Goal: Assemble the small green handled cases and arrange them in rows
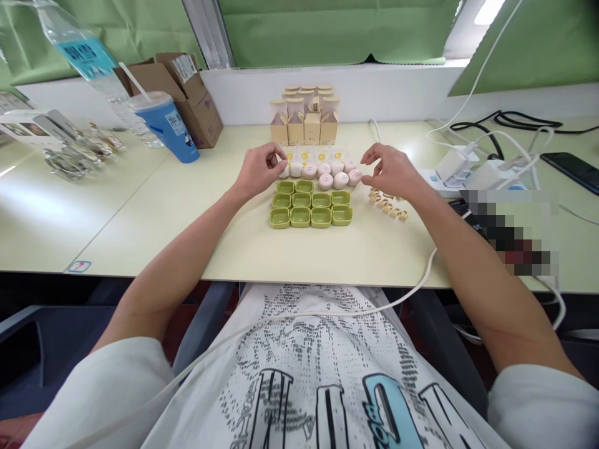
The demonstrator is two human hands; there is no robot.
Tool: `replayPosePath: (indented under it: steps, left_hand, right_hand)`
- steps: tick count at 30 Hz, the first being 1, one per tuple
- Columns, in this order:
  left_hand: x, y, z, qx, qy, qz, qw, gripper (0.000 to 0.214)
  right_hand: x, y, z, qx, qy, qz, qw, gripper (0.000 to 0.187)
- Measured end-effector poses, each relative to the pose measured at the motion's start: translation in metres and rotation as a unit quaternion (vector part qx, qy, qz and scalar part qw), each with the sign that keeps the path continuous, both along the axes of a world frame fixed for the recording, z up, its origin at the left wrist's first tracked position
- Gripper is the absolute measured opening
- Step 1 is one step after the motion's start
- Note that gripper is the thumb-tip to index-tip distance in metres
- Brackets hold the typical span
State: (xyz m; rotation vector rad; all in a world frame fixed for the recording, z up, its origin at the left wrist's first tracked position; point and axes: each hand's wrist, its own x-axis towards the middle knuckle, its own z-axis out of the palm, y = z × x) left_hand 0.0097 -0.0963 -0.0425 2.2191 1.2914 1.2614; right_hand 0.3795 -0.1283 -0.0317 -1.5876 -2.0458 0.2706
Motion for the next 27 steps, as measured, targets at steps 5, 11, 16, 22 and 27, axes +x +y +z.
replayPosePath:
  steps: [5, 11, 16, 22, 27]
  left_hand:
    - [-0.025, 0.003, 0.014, -0.030, 0.116, -0.129, 0.984, 0.018]
    - [-0.026, 0.006, 0.008, -0.057, 0.136, -0.113, 0.983, 0.014]
    - [-0.022, 0.004, 0.006, -0.077, 0.145, -0.094, 0.982, 0.011]
    - [-0.020, 0.002, 0.006, -0.131, 0.083, -0.088, 0.984, 0.007]
    - [-0.018, 0.003, 0.005, -0.155, 0.055, -0.078, 0.983, 0.015]
  right_hand:
    - [0.030, 0.001, 0.019, -0.090, -0.102, -0.026, 0.990, 0.010]
    - [0.027, 0.001, 0.014, -0.130, -0.125, -0.061, 0.982, 0.009]
    - [0.031, 0.010, 0.006, -0.123, -0.120, -0.056, 0.984, 0.008]
    - [0.033, 0.012, 0.003, -0.123, -0.107, -0.055, 0.985, 0.006]
    - [0.030, 0.012, 0.004, -0.142, -0.116, -0.059, 0.981, 0.010]
